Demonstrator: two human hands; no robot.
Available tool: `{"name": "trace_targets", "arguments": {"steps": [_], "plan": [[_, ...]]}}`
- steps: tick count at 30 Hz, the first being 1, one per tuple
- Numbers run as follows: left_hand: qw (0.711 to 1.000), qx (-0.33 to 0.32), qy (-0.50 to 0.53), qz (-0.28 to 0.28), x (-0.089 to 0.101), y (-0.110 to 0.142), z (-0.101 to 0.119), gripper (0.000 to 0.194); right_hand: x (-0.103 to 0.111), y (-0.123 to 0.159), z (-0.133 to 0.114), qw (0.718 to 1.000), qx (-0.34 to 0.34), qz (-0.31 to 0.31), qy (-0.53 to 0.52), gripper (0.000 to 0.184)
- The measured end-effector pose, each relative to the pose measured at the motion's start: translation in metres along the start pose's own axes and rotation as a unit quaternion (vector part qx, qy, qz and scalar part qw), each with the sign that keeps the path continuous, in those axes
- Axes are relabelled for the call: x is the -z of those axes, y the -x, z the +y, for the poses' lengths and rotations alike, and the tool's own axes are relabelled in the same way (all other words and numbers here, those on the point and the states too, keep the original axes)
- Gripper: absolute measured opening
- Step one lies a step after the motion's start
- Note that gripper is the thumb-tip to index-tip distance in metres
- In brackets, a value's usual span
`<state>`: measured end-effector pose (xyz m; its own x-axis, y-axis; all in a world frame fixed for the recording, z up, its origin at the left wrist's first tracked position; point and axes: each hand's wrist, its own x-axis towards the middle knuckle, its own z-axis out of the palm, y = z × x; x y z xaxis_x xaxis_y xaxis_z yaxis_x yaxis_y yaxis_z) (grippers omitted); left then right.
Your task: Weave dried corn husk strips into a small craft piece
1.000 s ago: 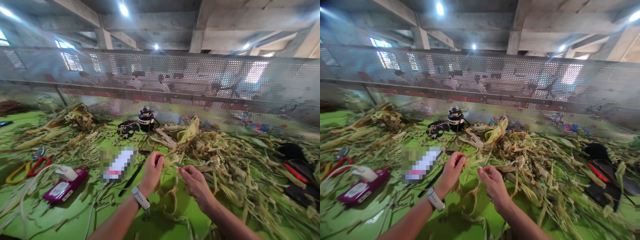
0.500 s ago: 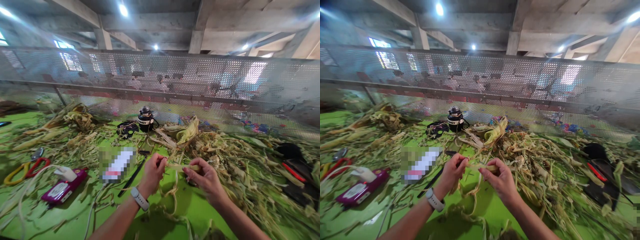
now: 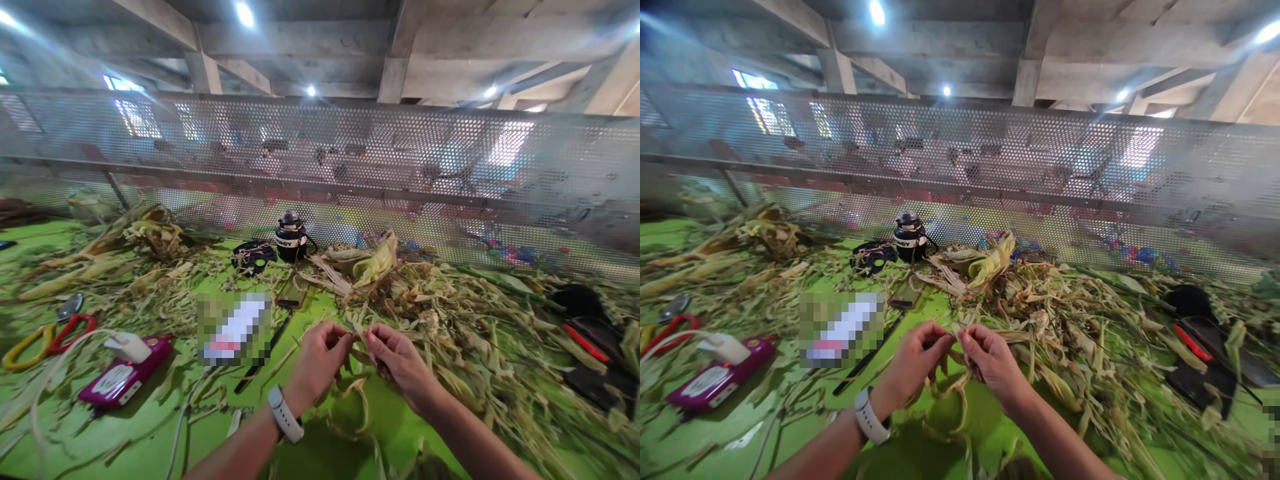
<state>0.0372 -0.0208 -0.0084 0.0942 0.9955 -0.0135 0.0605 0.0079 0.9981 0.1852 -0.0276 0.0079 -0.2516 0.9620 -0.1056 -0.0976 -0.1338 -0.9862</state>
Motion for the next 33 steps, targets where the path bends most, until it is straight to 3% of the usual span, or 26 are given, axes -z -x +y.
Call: {"name": "trace_targets", "arguments": {"steps": [5,10,19,23,28,33], "plan": [[0.997,0.035,0.072,-0.012,0.001,-0.001,0.002,0.020,0.003,-0.009,0.012,0.993,0.047,0.004,0.108,0.044],[0.995,0.054,0.082,-0.011,0.001,-0.003,0.005,0.019,0.006,-0.015,0.024,0.979,0.117,0.051,0.160,0.043],[0.991,0.073,0.105,-0.026,-0.004,-0.003,-0.001,0.022,0.010,-0.008,0.025,0.903,0.211,0.100,0.361,0.043],[0.991,0.066,0.115,-0.015,-0.004,-0.005,-0.001,0.025,0.010,-0.007,0.020,0.902,0.208,0.083,0.368,0.044],[0.992,0.058,0.114,-0.008,-0.004,-0.006,-0.002,0.026,0.013,-0.006,0.012,0.894,0.204,0.065,0.392,0.030],[0.994,0.056,0.096,0.005,-0.003,-0.006,-0.003,0.025,0.011,-0.003,0.009,0.909,0.186,0.085,0.363,0.023]]}}
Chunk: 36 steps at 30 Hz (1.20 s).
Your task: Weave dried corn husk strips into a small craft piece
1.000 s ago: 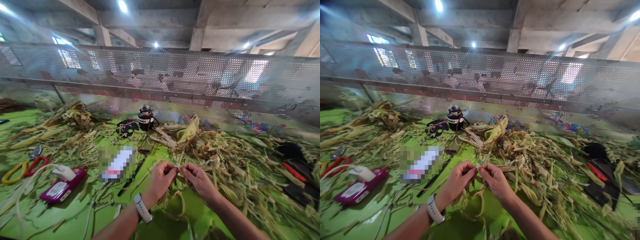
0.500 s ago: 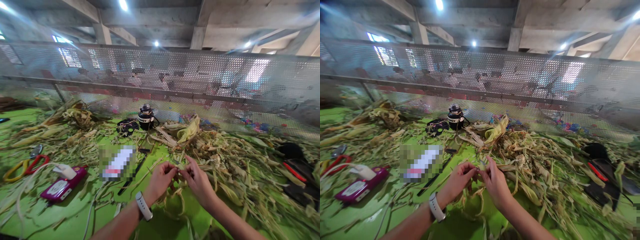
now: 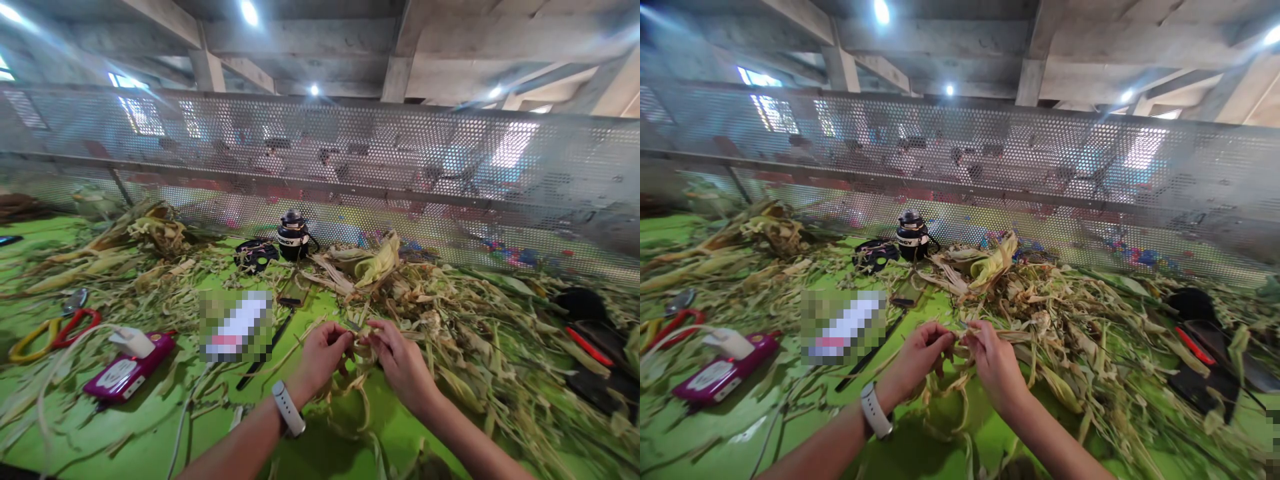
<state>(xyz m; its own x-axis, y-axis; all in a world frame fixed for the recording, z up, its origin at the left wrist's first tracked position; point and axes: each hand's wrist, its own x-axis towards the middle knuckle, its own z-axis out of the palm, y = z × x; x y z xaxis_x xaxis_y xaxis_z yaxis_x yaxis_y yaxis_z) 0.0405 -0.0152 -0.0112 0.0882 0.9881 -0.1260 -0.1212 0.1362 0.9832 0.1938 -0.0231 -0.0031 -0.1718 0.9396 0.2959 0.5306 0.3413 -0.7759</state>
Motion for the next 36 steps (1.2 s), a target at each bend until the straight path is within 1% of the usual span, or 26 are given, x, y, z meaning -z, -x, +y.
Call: {"name": "trace_targets", "arguments": {"steps": [2,5,7,10,12,14,17,19,21,24,26,28,31,36], "plan": [[1.000,0.001,-0.010,0.000,0.000,0.001,0.001,0.025,0.000,0.000,-0.003,0.999,-0.024,-0.011,-0.020,0.020],[1.000,0.002,-0.024,-0.008,-0.001,0.003,0.001,0.022,-0.001,0.000,-0.008,0.996,-0.046,-0.055,-0.061,0.024],[0.999,-0.002,-0.030,-0.010,-0.002,0.003,0.000,0.021,-0.001,0.000,-0.008,0.995,-0.040,-0.061,-0.062,0.025],[0.999,-0.013,-0.037,-0.013,-0.001,0.002,-0.002,0.023,0.000,0.000,-0.008,0.998,-0.015,-0.038,-0.041,0.022],[0.999,-0.017,-0.038,-0.013,0.000,0.001,-0.003,0.022,0.001,0.000,-0.007,0.998,-0.001,-0.036,-0.052,0.021],[0.999,-0.021,-0.041,-0.008,0.000,0.001,-0.002,0.020,0.001,0.001,-0.006,0.996,0.002,-0.053,-0.077,0.020],[0.999,-0.027,-0.045,-0.002,0.000,0.003,-0.001,0.017,0.000,0.000,-0.003,0.990,-0.026,-0.080,-0.110,0.021],[0.998,-0.027,-0.048,-0.006,-0.001,0.005,0.000,0.015,-0.001,-0.001,0.000,0.988,-0.044,-0.077,-0.124,0.022],[0.999,-0.025,-0.041,-0.021,-0.001,0.006,0.000,0.015,-0.001,-0.003,0.002,0.988,-0.056,-0.062,-0.128,0.022],[0.999,-0.007,0.005,-0.052,-0.001,0.007,0.002,0.018,0.001,-0.006,0.001,0.989,-0.068,-0.041,-0.126,0.023],[0.997,0.008,0.029,-0.065,0.000,0.008,0.005,0.021,0.003,-0.006,-0.001,0.988,-0.077,-0.038,-0.127,0.024],[0.997,0.014,0.027,-0.066,0.000,0.009,0.006,0.024,0.005,-0.007,-0.005,0.987,-0.087,-0.043,-0.125,0.024],[0.998,-0.005,0.004,-0.063,0.000,0.010,0.006,0.027,0.007,-0.007,-0.010,0.985,-0.112,-0.053,-0.122,0.022],[0.992,-0.082,-0.063,-0.069,0.000,0.013,-0.003,0.026,0.006,-0.006,-0.014,0.973,-0.148,-0.036,-0.173,0.021]]}}
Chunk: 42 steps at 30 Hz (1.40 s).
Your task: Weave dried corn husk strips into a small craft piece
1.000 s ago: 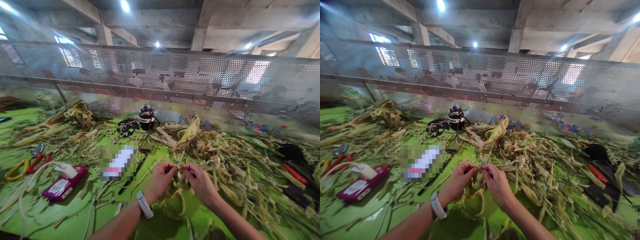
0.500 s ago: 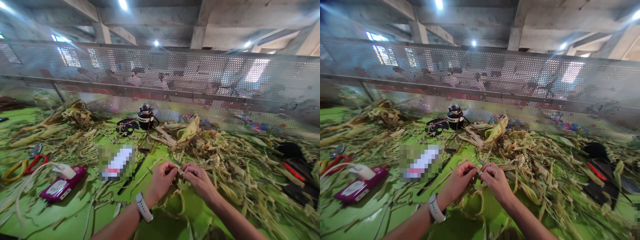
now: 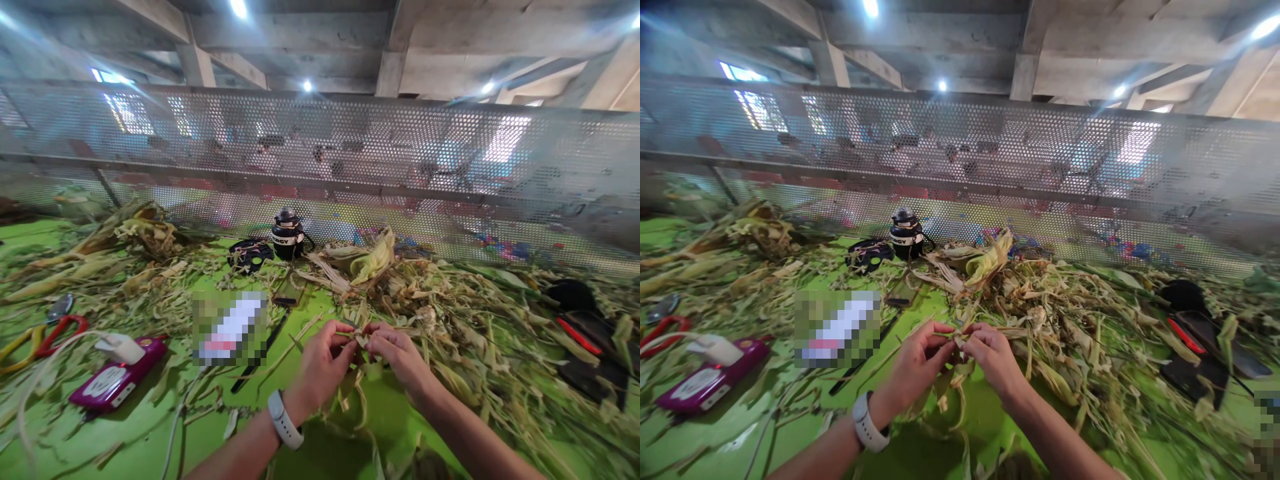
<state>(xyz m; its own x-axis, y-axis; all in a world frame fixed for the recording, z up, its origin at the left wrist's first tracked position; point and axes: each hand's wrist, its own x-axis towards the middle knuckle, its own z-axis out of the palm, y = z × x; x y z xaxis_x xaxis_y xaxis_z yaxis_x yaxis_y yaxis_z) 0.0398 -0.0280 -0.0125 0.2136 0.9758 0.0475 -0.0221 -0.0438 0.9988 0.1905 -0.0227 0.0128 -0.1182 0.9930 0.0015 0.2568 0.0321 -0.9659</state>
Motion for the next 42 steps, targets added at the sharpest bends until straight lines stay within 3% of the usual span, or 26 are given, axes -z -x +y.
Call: {"name": "trace_targets", "arguments": {"steps": [6,12,16,21,25,28,37,42], "plan": [[0.995,-0.071,-0.064,0.014,0.000,0.005,-0.007,0.021,-0.002,0.000,0.003,0.999,-0.017,0.004,-0.041,0.020],[0.996,-0.062,-0.056,0.015,0.000,0.004,-0.008,0.022,-0.004,0.001,0.006,0.997,0.032,-0.031,-0.066,0.019],[0.995,-0.073,-0.069,0.021,0.001,0.004,-0.006,0.023,-0.002,-0.001,0.010,0.996,0.069,-0.043,-0.023,0.021],[0.992,-0.073,-0.098,0.029,0.004,0.002,-0.002,0.021,0.002,-0.006,0.018,0.979,0.164,-0.042,0.111,0.022],[0.989,-0.089,-0.114,0.023,0.006,0.001,-0.005,0.019,0.004,-0.006,0.020,0.969,0.177,-0.034,0.171,0.023],[0.990,-0.085,-0.111,0.009,0.006,0.001,-0.007,0.017,0.002,-0.004,0.018,0.958,0.191,-0.005,0.213,0.021],[1.000,0.003,0.010,0.019,0.003,-0.002,-0.004,0.026,-0.001,0.006,0.011,0.884,0.269,0.109,0.366,0.015],[0.999,-0.003,0.019,0.031,0.000,-0.001,-0.008,0.027,-0.001,0.008,0.011,0.884,0.282,0.120,0.352,0.012]]}}
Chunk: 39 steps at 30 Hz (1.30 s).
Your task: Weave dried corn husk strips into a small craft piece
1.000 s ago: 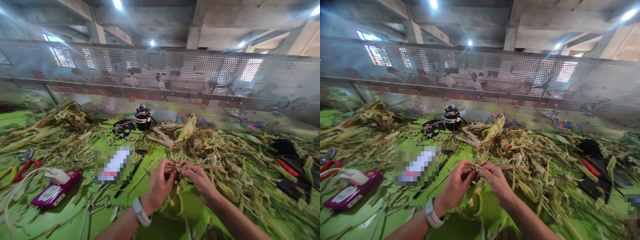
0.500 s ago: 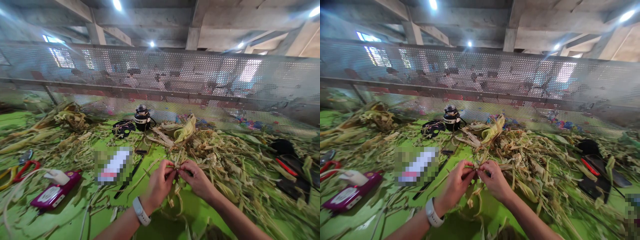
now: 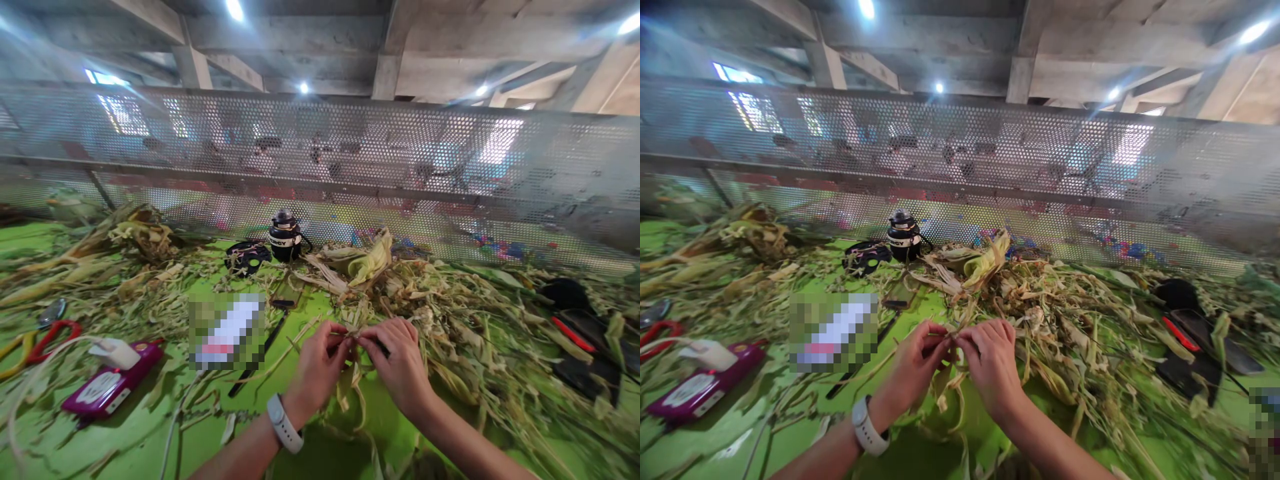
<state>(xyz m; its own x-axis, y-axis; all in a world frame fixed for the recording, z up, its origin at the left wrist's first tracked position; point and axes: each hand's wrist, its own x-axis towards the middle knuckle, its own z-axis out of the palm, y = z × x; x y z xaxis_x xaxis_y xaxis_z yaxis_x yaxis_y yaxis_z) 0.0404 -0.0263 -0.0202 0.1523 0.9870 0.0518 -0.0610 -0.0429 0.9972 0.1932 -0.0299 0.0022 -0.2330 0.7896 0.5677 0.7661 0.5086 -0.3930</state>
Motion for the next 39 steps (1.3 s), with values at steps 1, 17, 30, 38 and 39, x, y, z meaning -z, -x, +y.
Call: {"name": "trace_targets", "arguments": {"steps": [1,17,30,38,39], "plan": [[1.000,0.007,0.005,0.004,0.000,0.000,0.000,0.027,0.000,0.000,0.000,1.000,0.000,0.005,-0.003,0.011],[0.978,-0.120,-0.169,-0.034,0.001,0.006,-0.003,0.012,-0.006,0.002,0.002,0.981,-0.147,0.005,-0.129,0.011],[0.917,-0.225,-0.330,-0.007,0.012,0.003,0.003,0.016,-0.006,-0.001,0.005,0.929,-0.196,-0.055,-0.310,0.024],[0.910,-0.212,-0.350,-0.071,0.010,0.006,0.011,0.016,-0.006,-0.001,0.004,0.924,-0.210,-0.020,-0.320,0.030],[0.909,-0.211,-0.352,-0.079,0.011,0.006,0.011,0.016,-0.004,-0.002,0.004,0.925,-0.201,-0.035,-0.319,0.028]]}}
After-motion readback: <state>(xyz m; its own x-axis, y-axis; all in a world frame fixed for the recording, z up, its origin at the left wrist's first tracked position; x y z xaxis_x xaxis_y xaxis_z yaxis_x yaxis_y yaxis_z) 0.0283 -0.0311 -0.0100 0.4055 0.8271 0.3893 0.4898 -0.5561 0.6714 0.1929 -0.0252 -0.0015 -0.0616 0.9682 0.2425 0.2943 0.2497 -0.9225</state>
